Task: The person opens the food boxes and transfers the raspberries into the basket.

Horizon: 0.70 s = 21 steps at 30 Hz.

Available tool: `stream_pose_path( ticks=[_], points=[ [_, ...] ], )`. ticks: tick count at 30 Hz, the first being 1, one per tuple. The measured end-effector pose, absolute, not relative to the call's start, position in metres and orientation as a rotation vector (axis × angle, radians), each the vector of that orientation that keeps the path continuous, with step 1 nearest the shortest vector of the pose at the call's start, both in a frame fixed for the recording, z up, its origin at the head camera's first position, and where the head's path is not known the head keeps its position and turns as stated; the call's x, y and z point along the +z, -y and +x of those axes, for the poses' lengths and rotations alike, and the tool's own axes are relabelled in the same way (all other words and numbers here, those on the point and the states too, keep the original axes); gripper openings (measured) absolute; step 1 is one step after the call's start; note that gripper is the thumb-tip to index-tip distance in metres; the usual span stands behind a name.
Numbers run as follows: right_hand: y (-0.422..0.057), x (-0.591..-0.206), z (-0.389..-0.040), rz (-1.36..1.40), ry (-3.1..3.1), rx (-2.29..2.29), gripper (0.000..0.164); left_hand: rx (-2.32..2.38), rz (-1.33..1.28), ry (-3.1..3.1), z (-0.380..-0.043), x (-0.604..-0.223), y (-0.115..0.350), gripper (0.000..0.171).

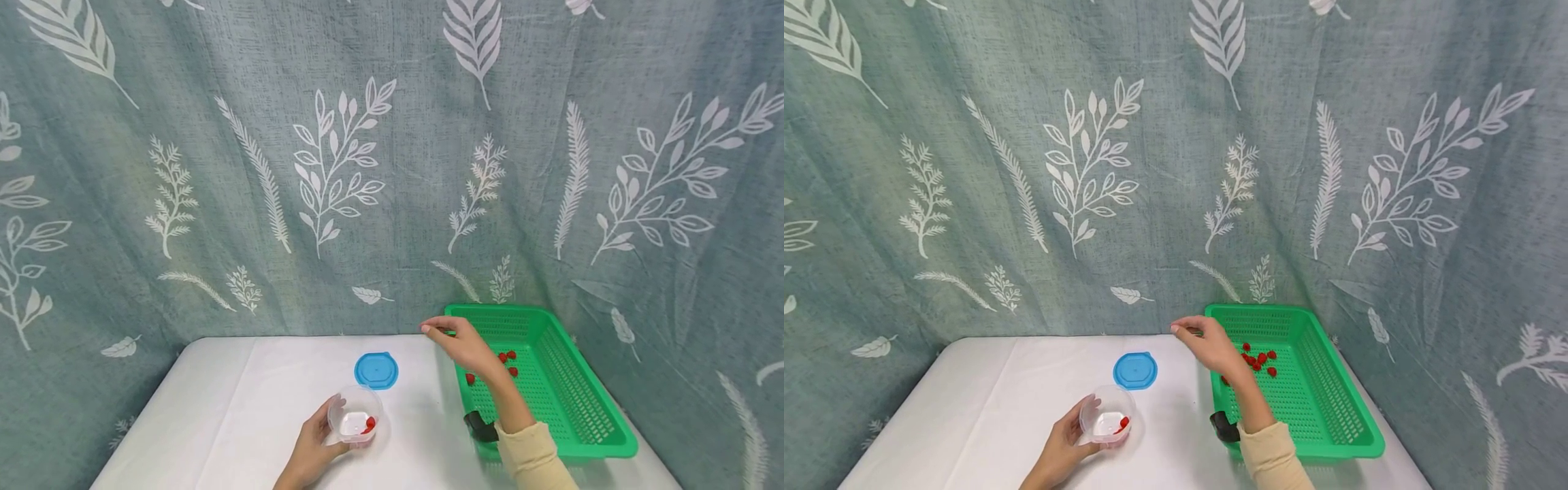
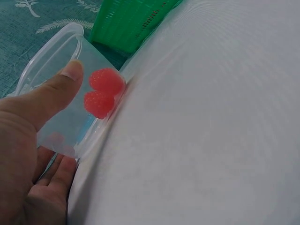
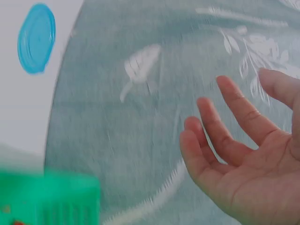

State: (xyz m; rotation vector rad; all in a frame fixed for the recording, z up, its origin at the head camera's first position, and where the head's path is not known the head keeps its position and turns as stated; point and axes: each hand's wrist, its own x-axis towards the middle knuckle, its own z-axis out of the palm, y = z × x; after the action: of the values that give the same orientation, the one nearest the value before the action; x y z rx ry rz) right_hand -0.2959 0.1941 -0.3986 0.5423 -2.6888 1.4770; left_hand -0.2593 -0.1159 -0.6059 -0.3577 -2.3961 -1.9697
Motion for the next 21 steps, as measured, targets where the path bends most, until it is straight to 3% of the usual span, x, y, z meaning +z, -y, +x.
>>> stream_pose_path(
  ticks=[8, 14, 21],
  points=[
    [-0.132, -0.454, -0.288, 0.557, 2.615, 1.483, 0.019, -2.006, -0.366, 2.360, -0.259, -0.604, 0.116, 0.096],
    [-0.101, -0.505, -0.283, 0.629, 2.710, 1.530, 0.024, -2.021, -0.397, 2.352, -0.259, -0.604, 0.117, 0.095],
    [-0.082, -0.535, -0.283, 0.644, 2.767, 1.702, 0.026, -2.058, -0.424, 2.328, -0.259, -0.605, 0.118, 0.095]
  ],
)
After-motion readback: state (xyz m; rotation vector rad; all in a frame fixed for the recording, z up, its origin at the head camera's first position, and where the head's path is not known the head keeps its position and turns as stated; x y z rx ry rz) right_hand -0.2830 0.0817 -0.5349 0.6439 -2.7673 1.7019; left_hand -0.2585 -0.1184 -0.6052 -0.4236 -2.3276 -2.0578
